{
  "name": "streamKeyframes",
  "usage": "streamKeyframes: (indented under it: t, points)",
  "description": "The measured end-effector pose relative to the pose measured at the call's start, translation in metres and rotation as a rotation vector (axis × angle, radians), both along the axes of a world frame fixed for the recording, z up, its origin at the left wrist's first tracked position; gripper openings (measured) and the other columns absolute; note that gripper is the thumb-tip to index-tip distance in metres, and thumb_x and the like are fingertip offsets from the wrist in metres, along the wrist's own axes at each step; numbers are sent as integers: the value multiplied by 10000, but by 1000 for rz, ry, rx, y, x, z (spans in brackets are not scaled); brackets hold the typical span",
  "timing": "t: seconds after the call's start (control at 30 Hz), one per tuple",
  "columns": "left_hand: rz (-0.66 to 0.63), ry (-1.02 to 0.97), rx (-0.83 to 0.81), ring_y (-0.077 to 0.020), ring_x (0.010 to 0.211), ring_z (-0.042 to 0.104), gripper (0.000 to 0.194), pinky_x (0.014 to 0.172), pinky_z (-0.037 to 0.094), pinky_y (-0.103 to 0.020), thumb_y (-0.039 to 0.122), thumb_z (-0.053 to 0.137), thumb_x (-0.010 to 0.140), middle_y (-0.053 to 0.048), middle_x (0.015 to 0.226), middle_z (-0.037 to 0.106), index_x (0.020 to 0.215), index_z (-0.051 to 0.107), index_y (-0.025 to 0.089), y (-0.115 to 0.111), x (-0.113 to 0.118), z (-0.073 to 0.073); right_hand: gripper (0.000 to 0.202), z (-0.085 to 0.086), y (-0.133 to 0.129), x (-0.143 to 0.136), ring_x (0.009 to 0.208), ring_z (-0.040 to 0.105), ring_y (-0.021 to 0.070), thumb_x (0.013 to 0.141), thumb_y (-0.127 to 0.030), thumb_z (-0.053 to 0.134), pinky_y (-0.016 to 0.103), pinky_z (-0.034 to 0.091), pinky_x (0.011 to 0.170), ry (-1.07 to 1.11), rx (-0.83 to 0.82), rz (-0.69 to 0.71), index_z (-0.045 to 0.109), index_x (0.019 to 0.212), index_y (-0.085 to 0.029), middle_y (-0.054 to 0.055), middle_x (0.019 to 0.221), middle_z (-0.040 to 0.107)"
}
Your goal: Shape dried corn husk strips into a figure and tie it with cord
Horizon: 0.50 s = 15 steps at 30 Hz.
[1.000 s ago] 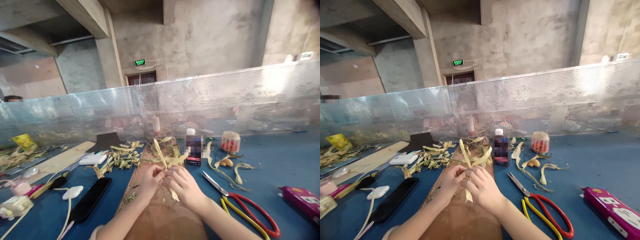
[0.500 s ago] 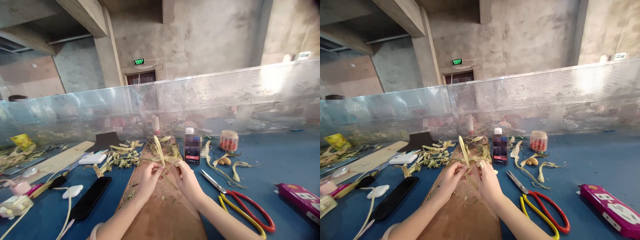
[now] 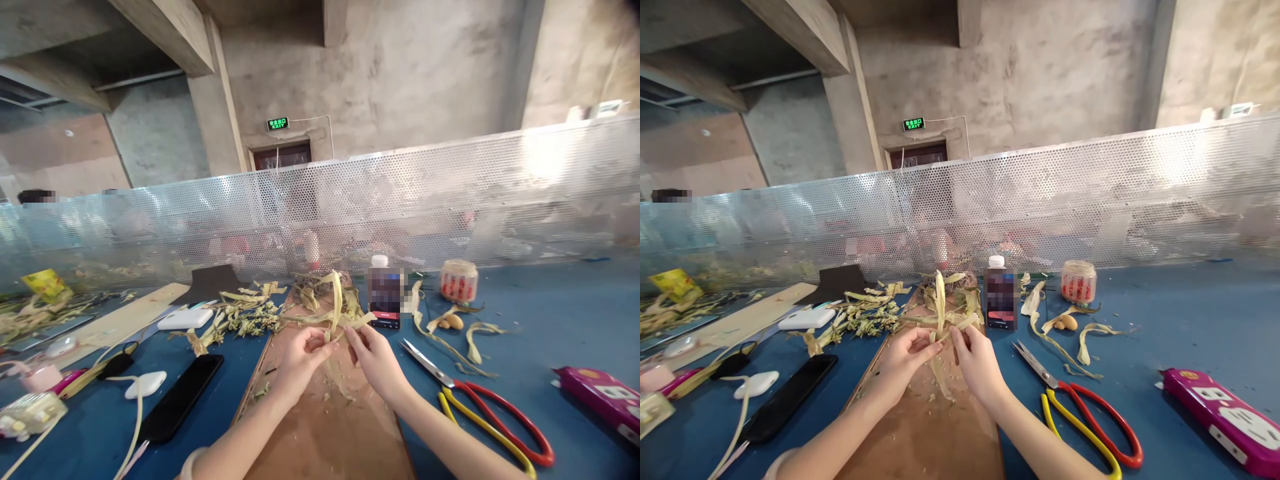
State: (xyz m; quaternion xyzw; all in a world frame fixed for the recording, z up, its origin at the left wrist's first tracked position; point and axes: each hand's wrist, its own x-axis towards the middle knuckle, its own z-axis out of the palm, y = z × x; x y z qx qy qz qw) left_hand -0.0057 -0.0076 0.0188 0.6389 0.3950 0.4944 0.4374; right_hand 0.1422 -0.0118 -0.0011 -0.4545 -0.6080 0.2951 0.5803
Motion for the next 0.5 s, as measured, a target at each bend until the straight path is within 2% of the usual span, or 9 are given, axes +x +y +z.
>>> streamKeyframes:
  t: [0.17,0.37,0.5]
  points:
    - [52,-74,-55,-153,693,552,218,651,400,-233,353,682,638,13,688,594,713,561,188,0,0,-2,388,-2,3,-1,448,403,106,824,-509,423,227,327,477,60,-46,52,411,599,-194,-51,473,427]
    - [-106,-350,-240,-157,786,571,109,766,431,-262,246,665,667,-8,721,594,643,581,181,0,2,-3,388,-4,5,-3,417,326,83,793,-535,453,213,267,429,106,-90,145,398,619,-193,-79,461,362]
    - [-158,-437,-307,-152,790,572,50,814,437,-275,198,619,700,-26,769,612,652,625,184,-2,3,2,374,-3,4,-5,432,295,78,784,-518,478,207,231,419,120,-90,167,399,622,-190,-78,475,345]
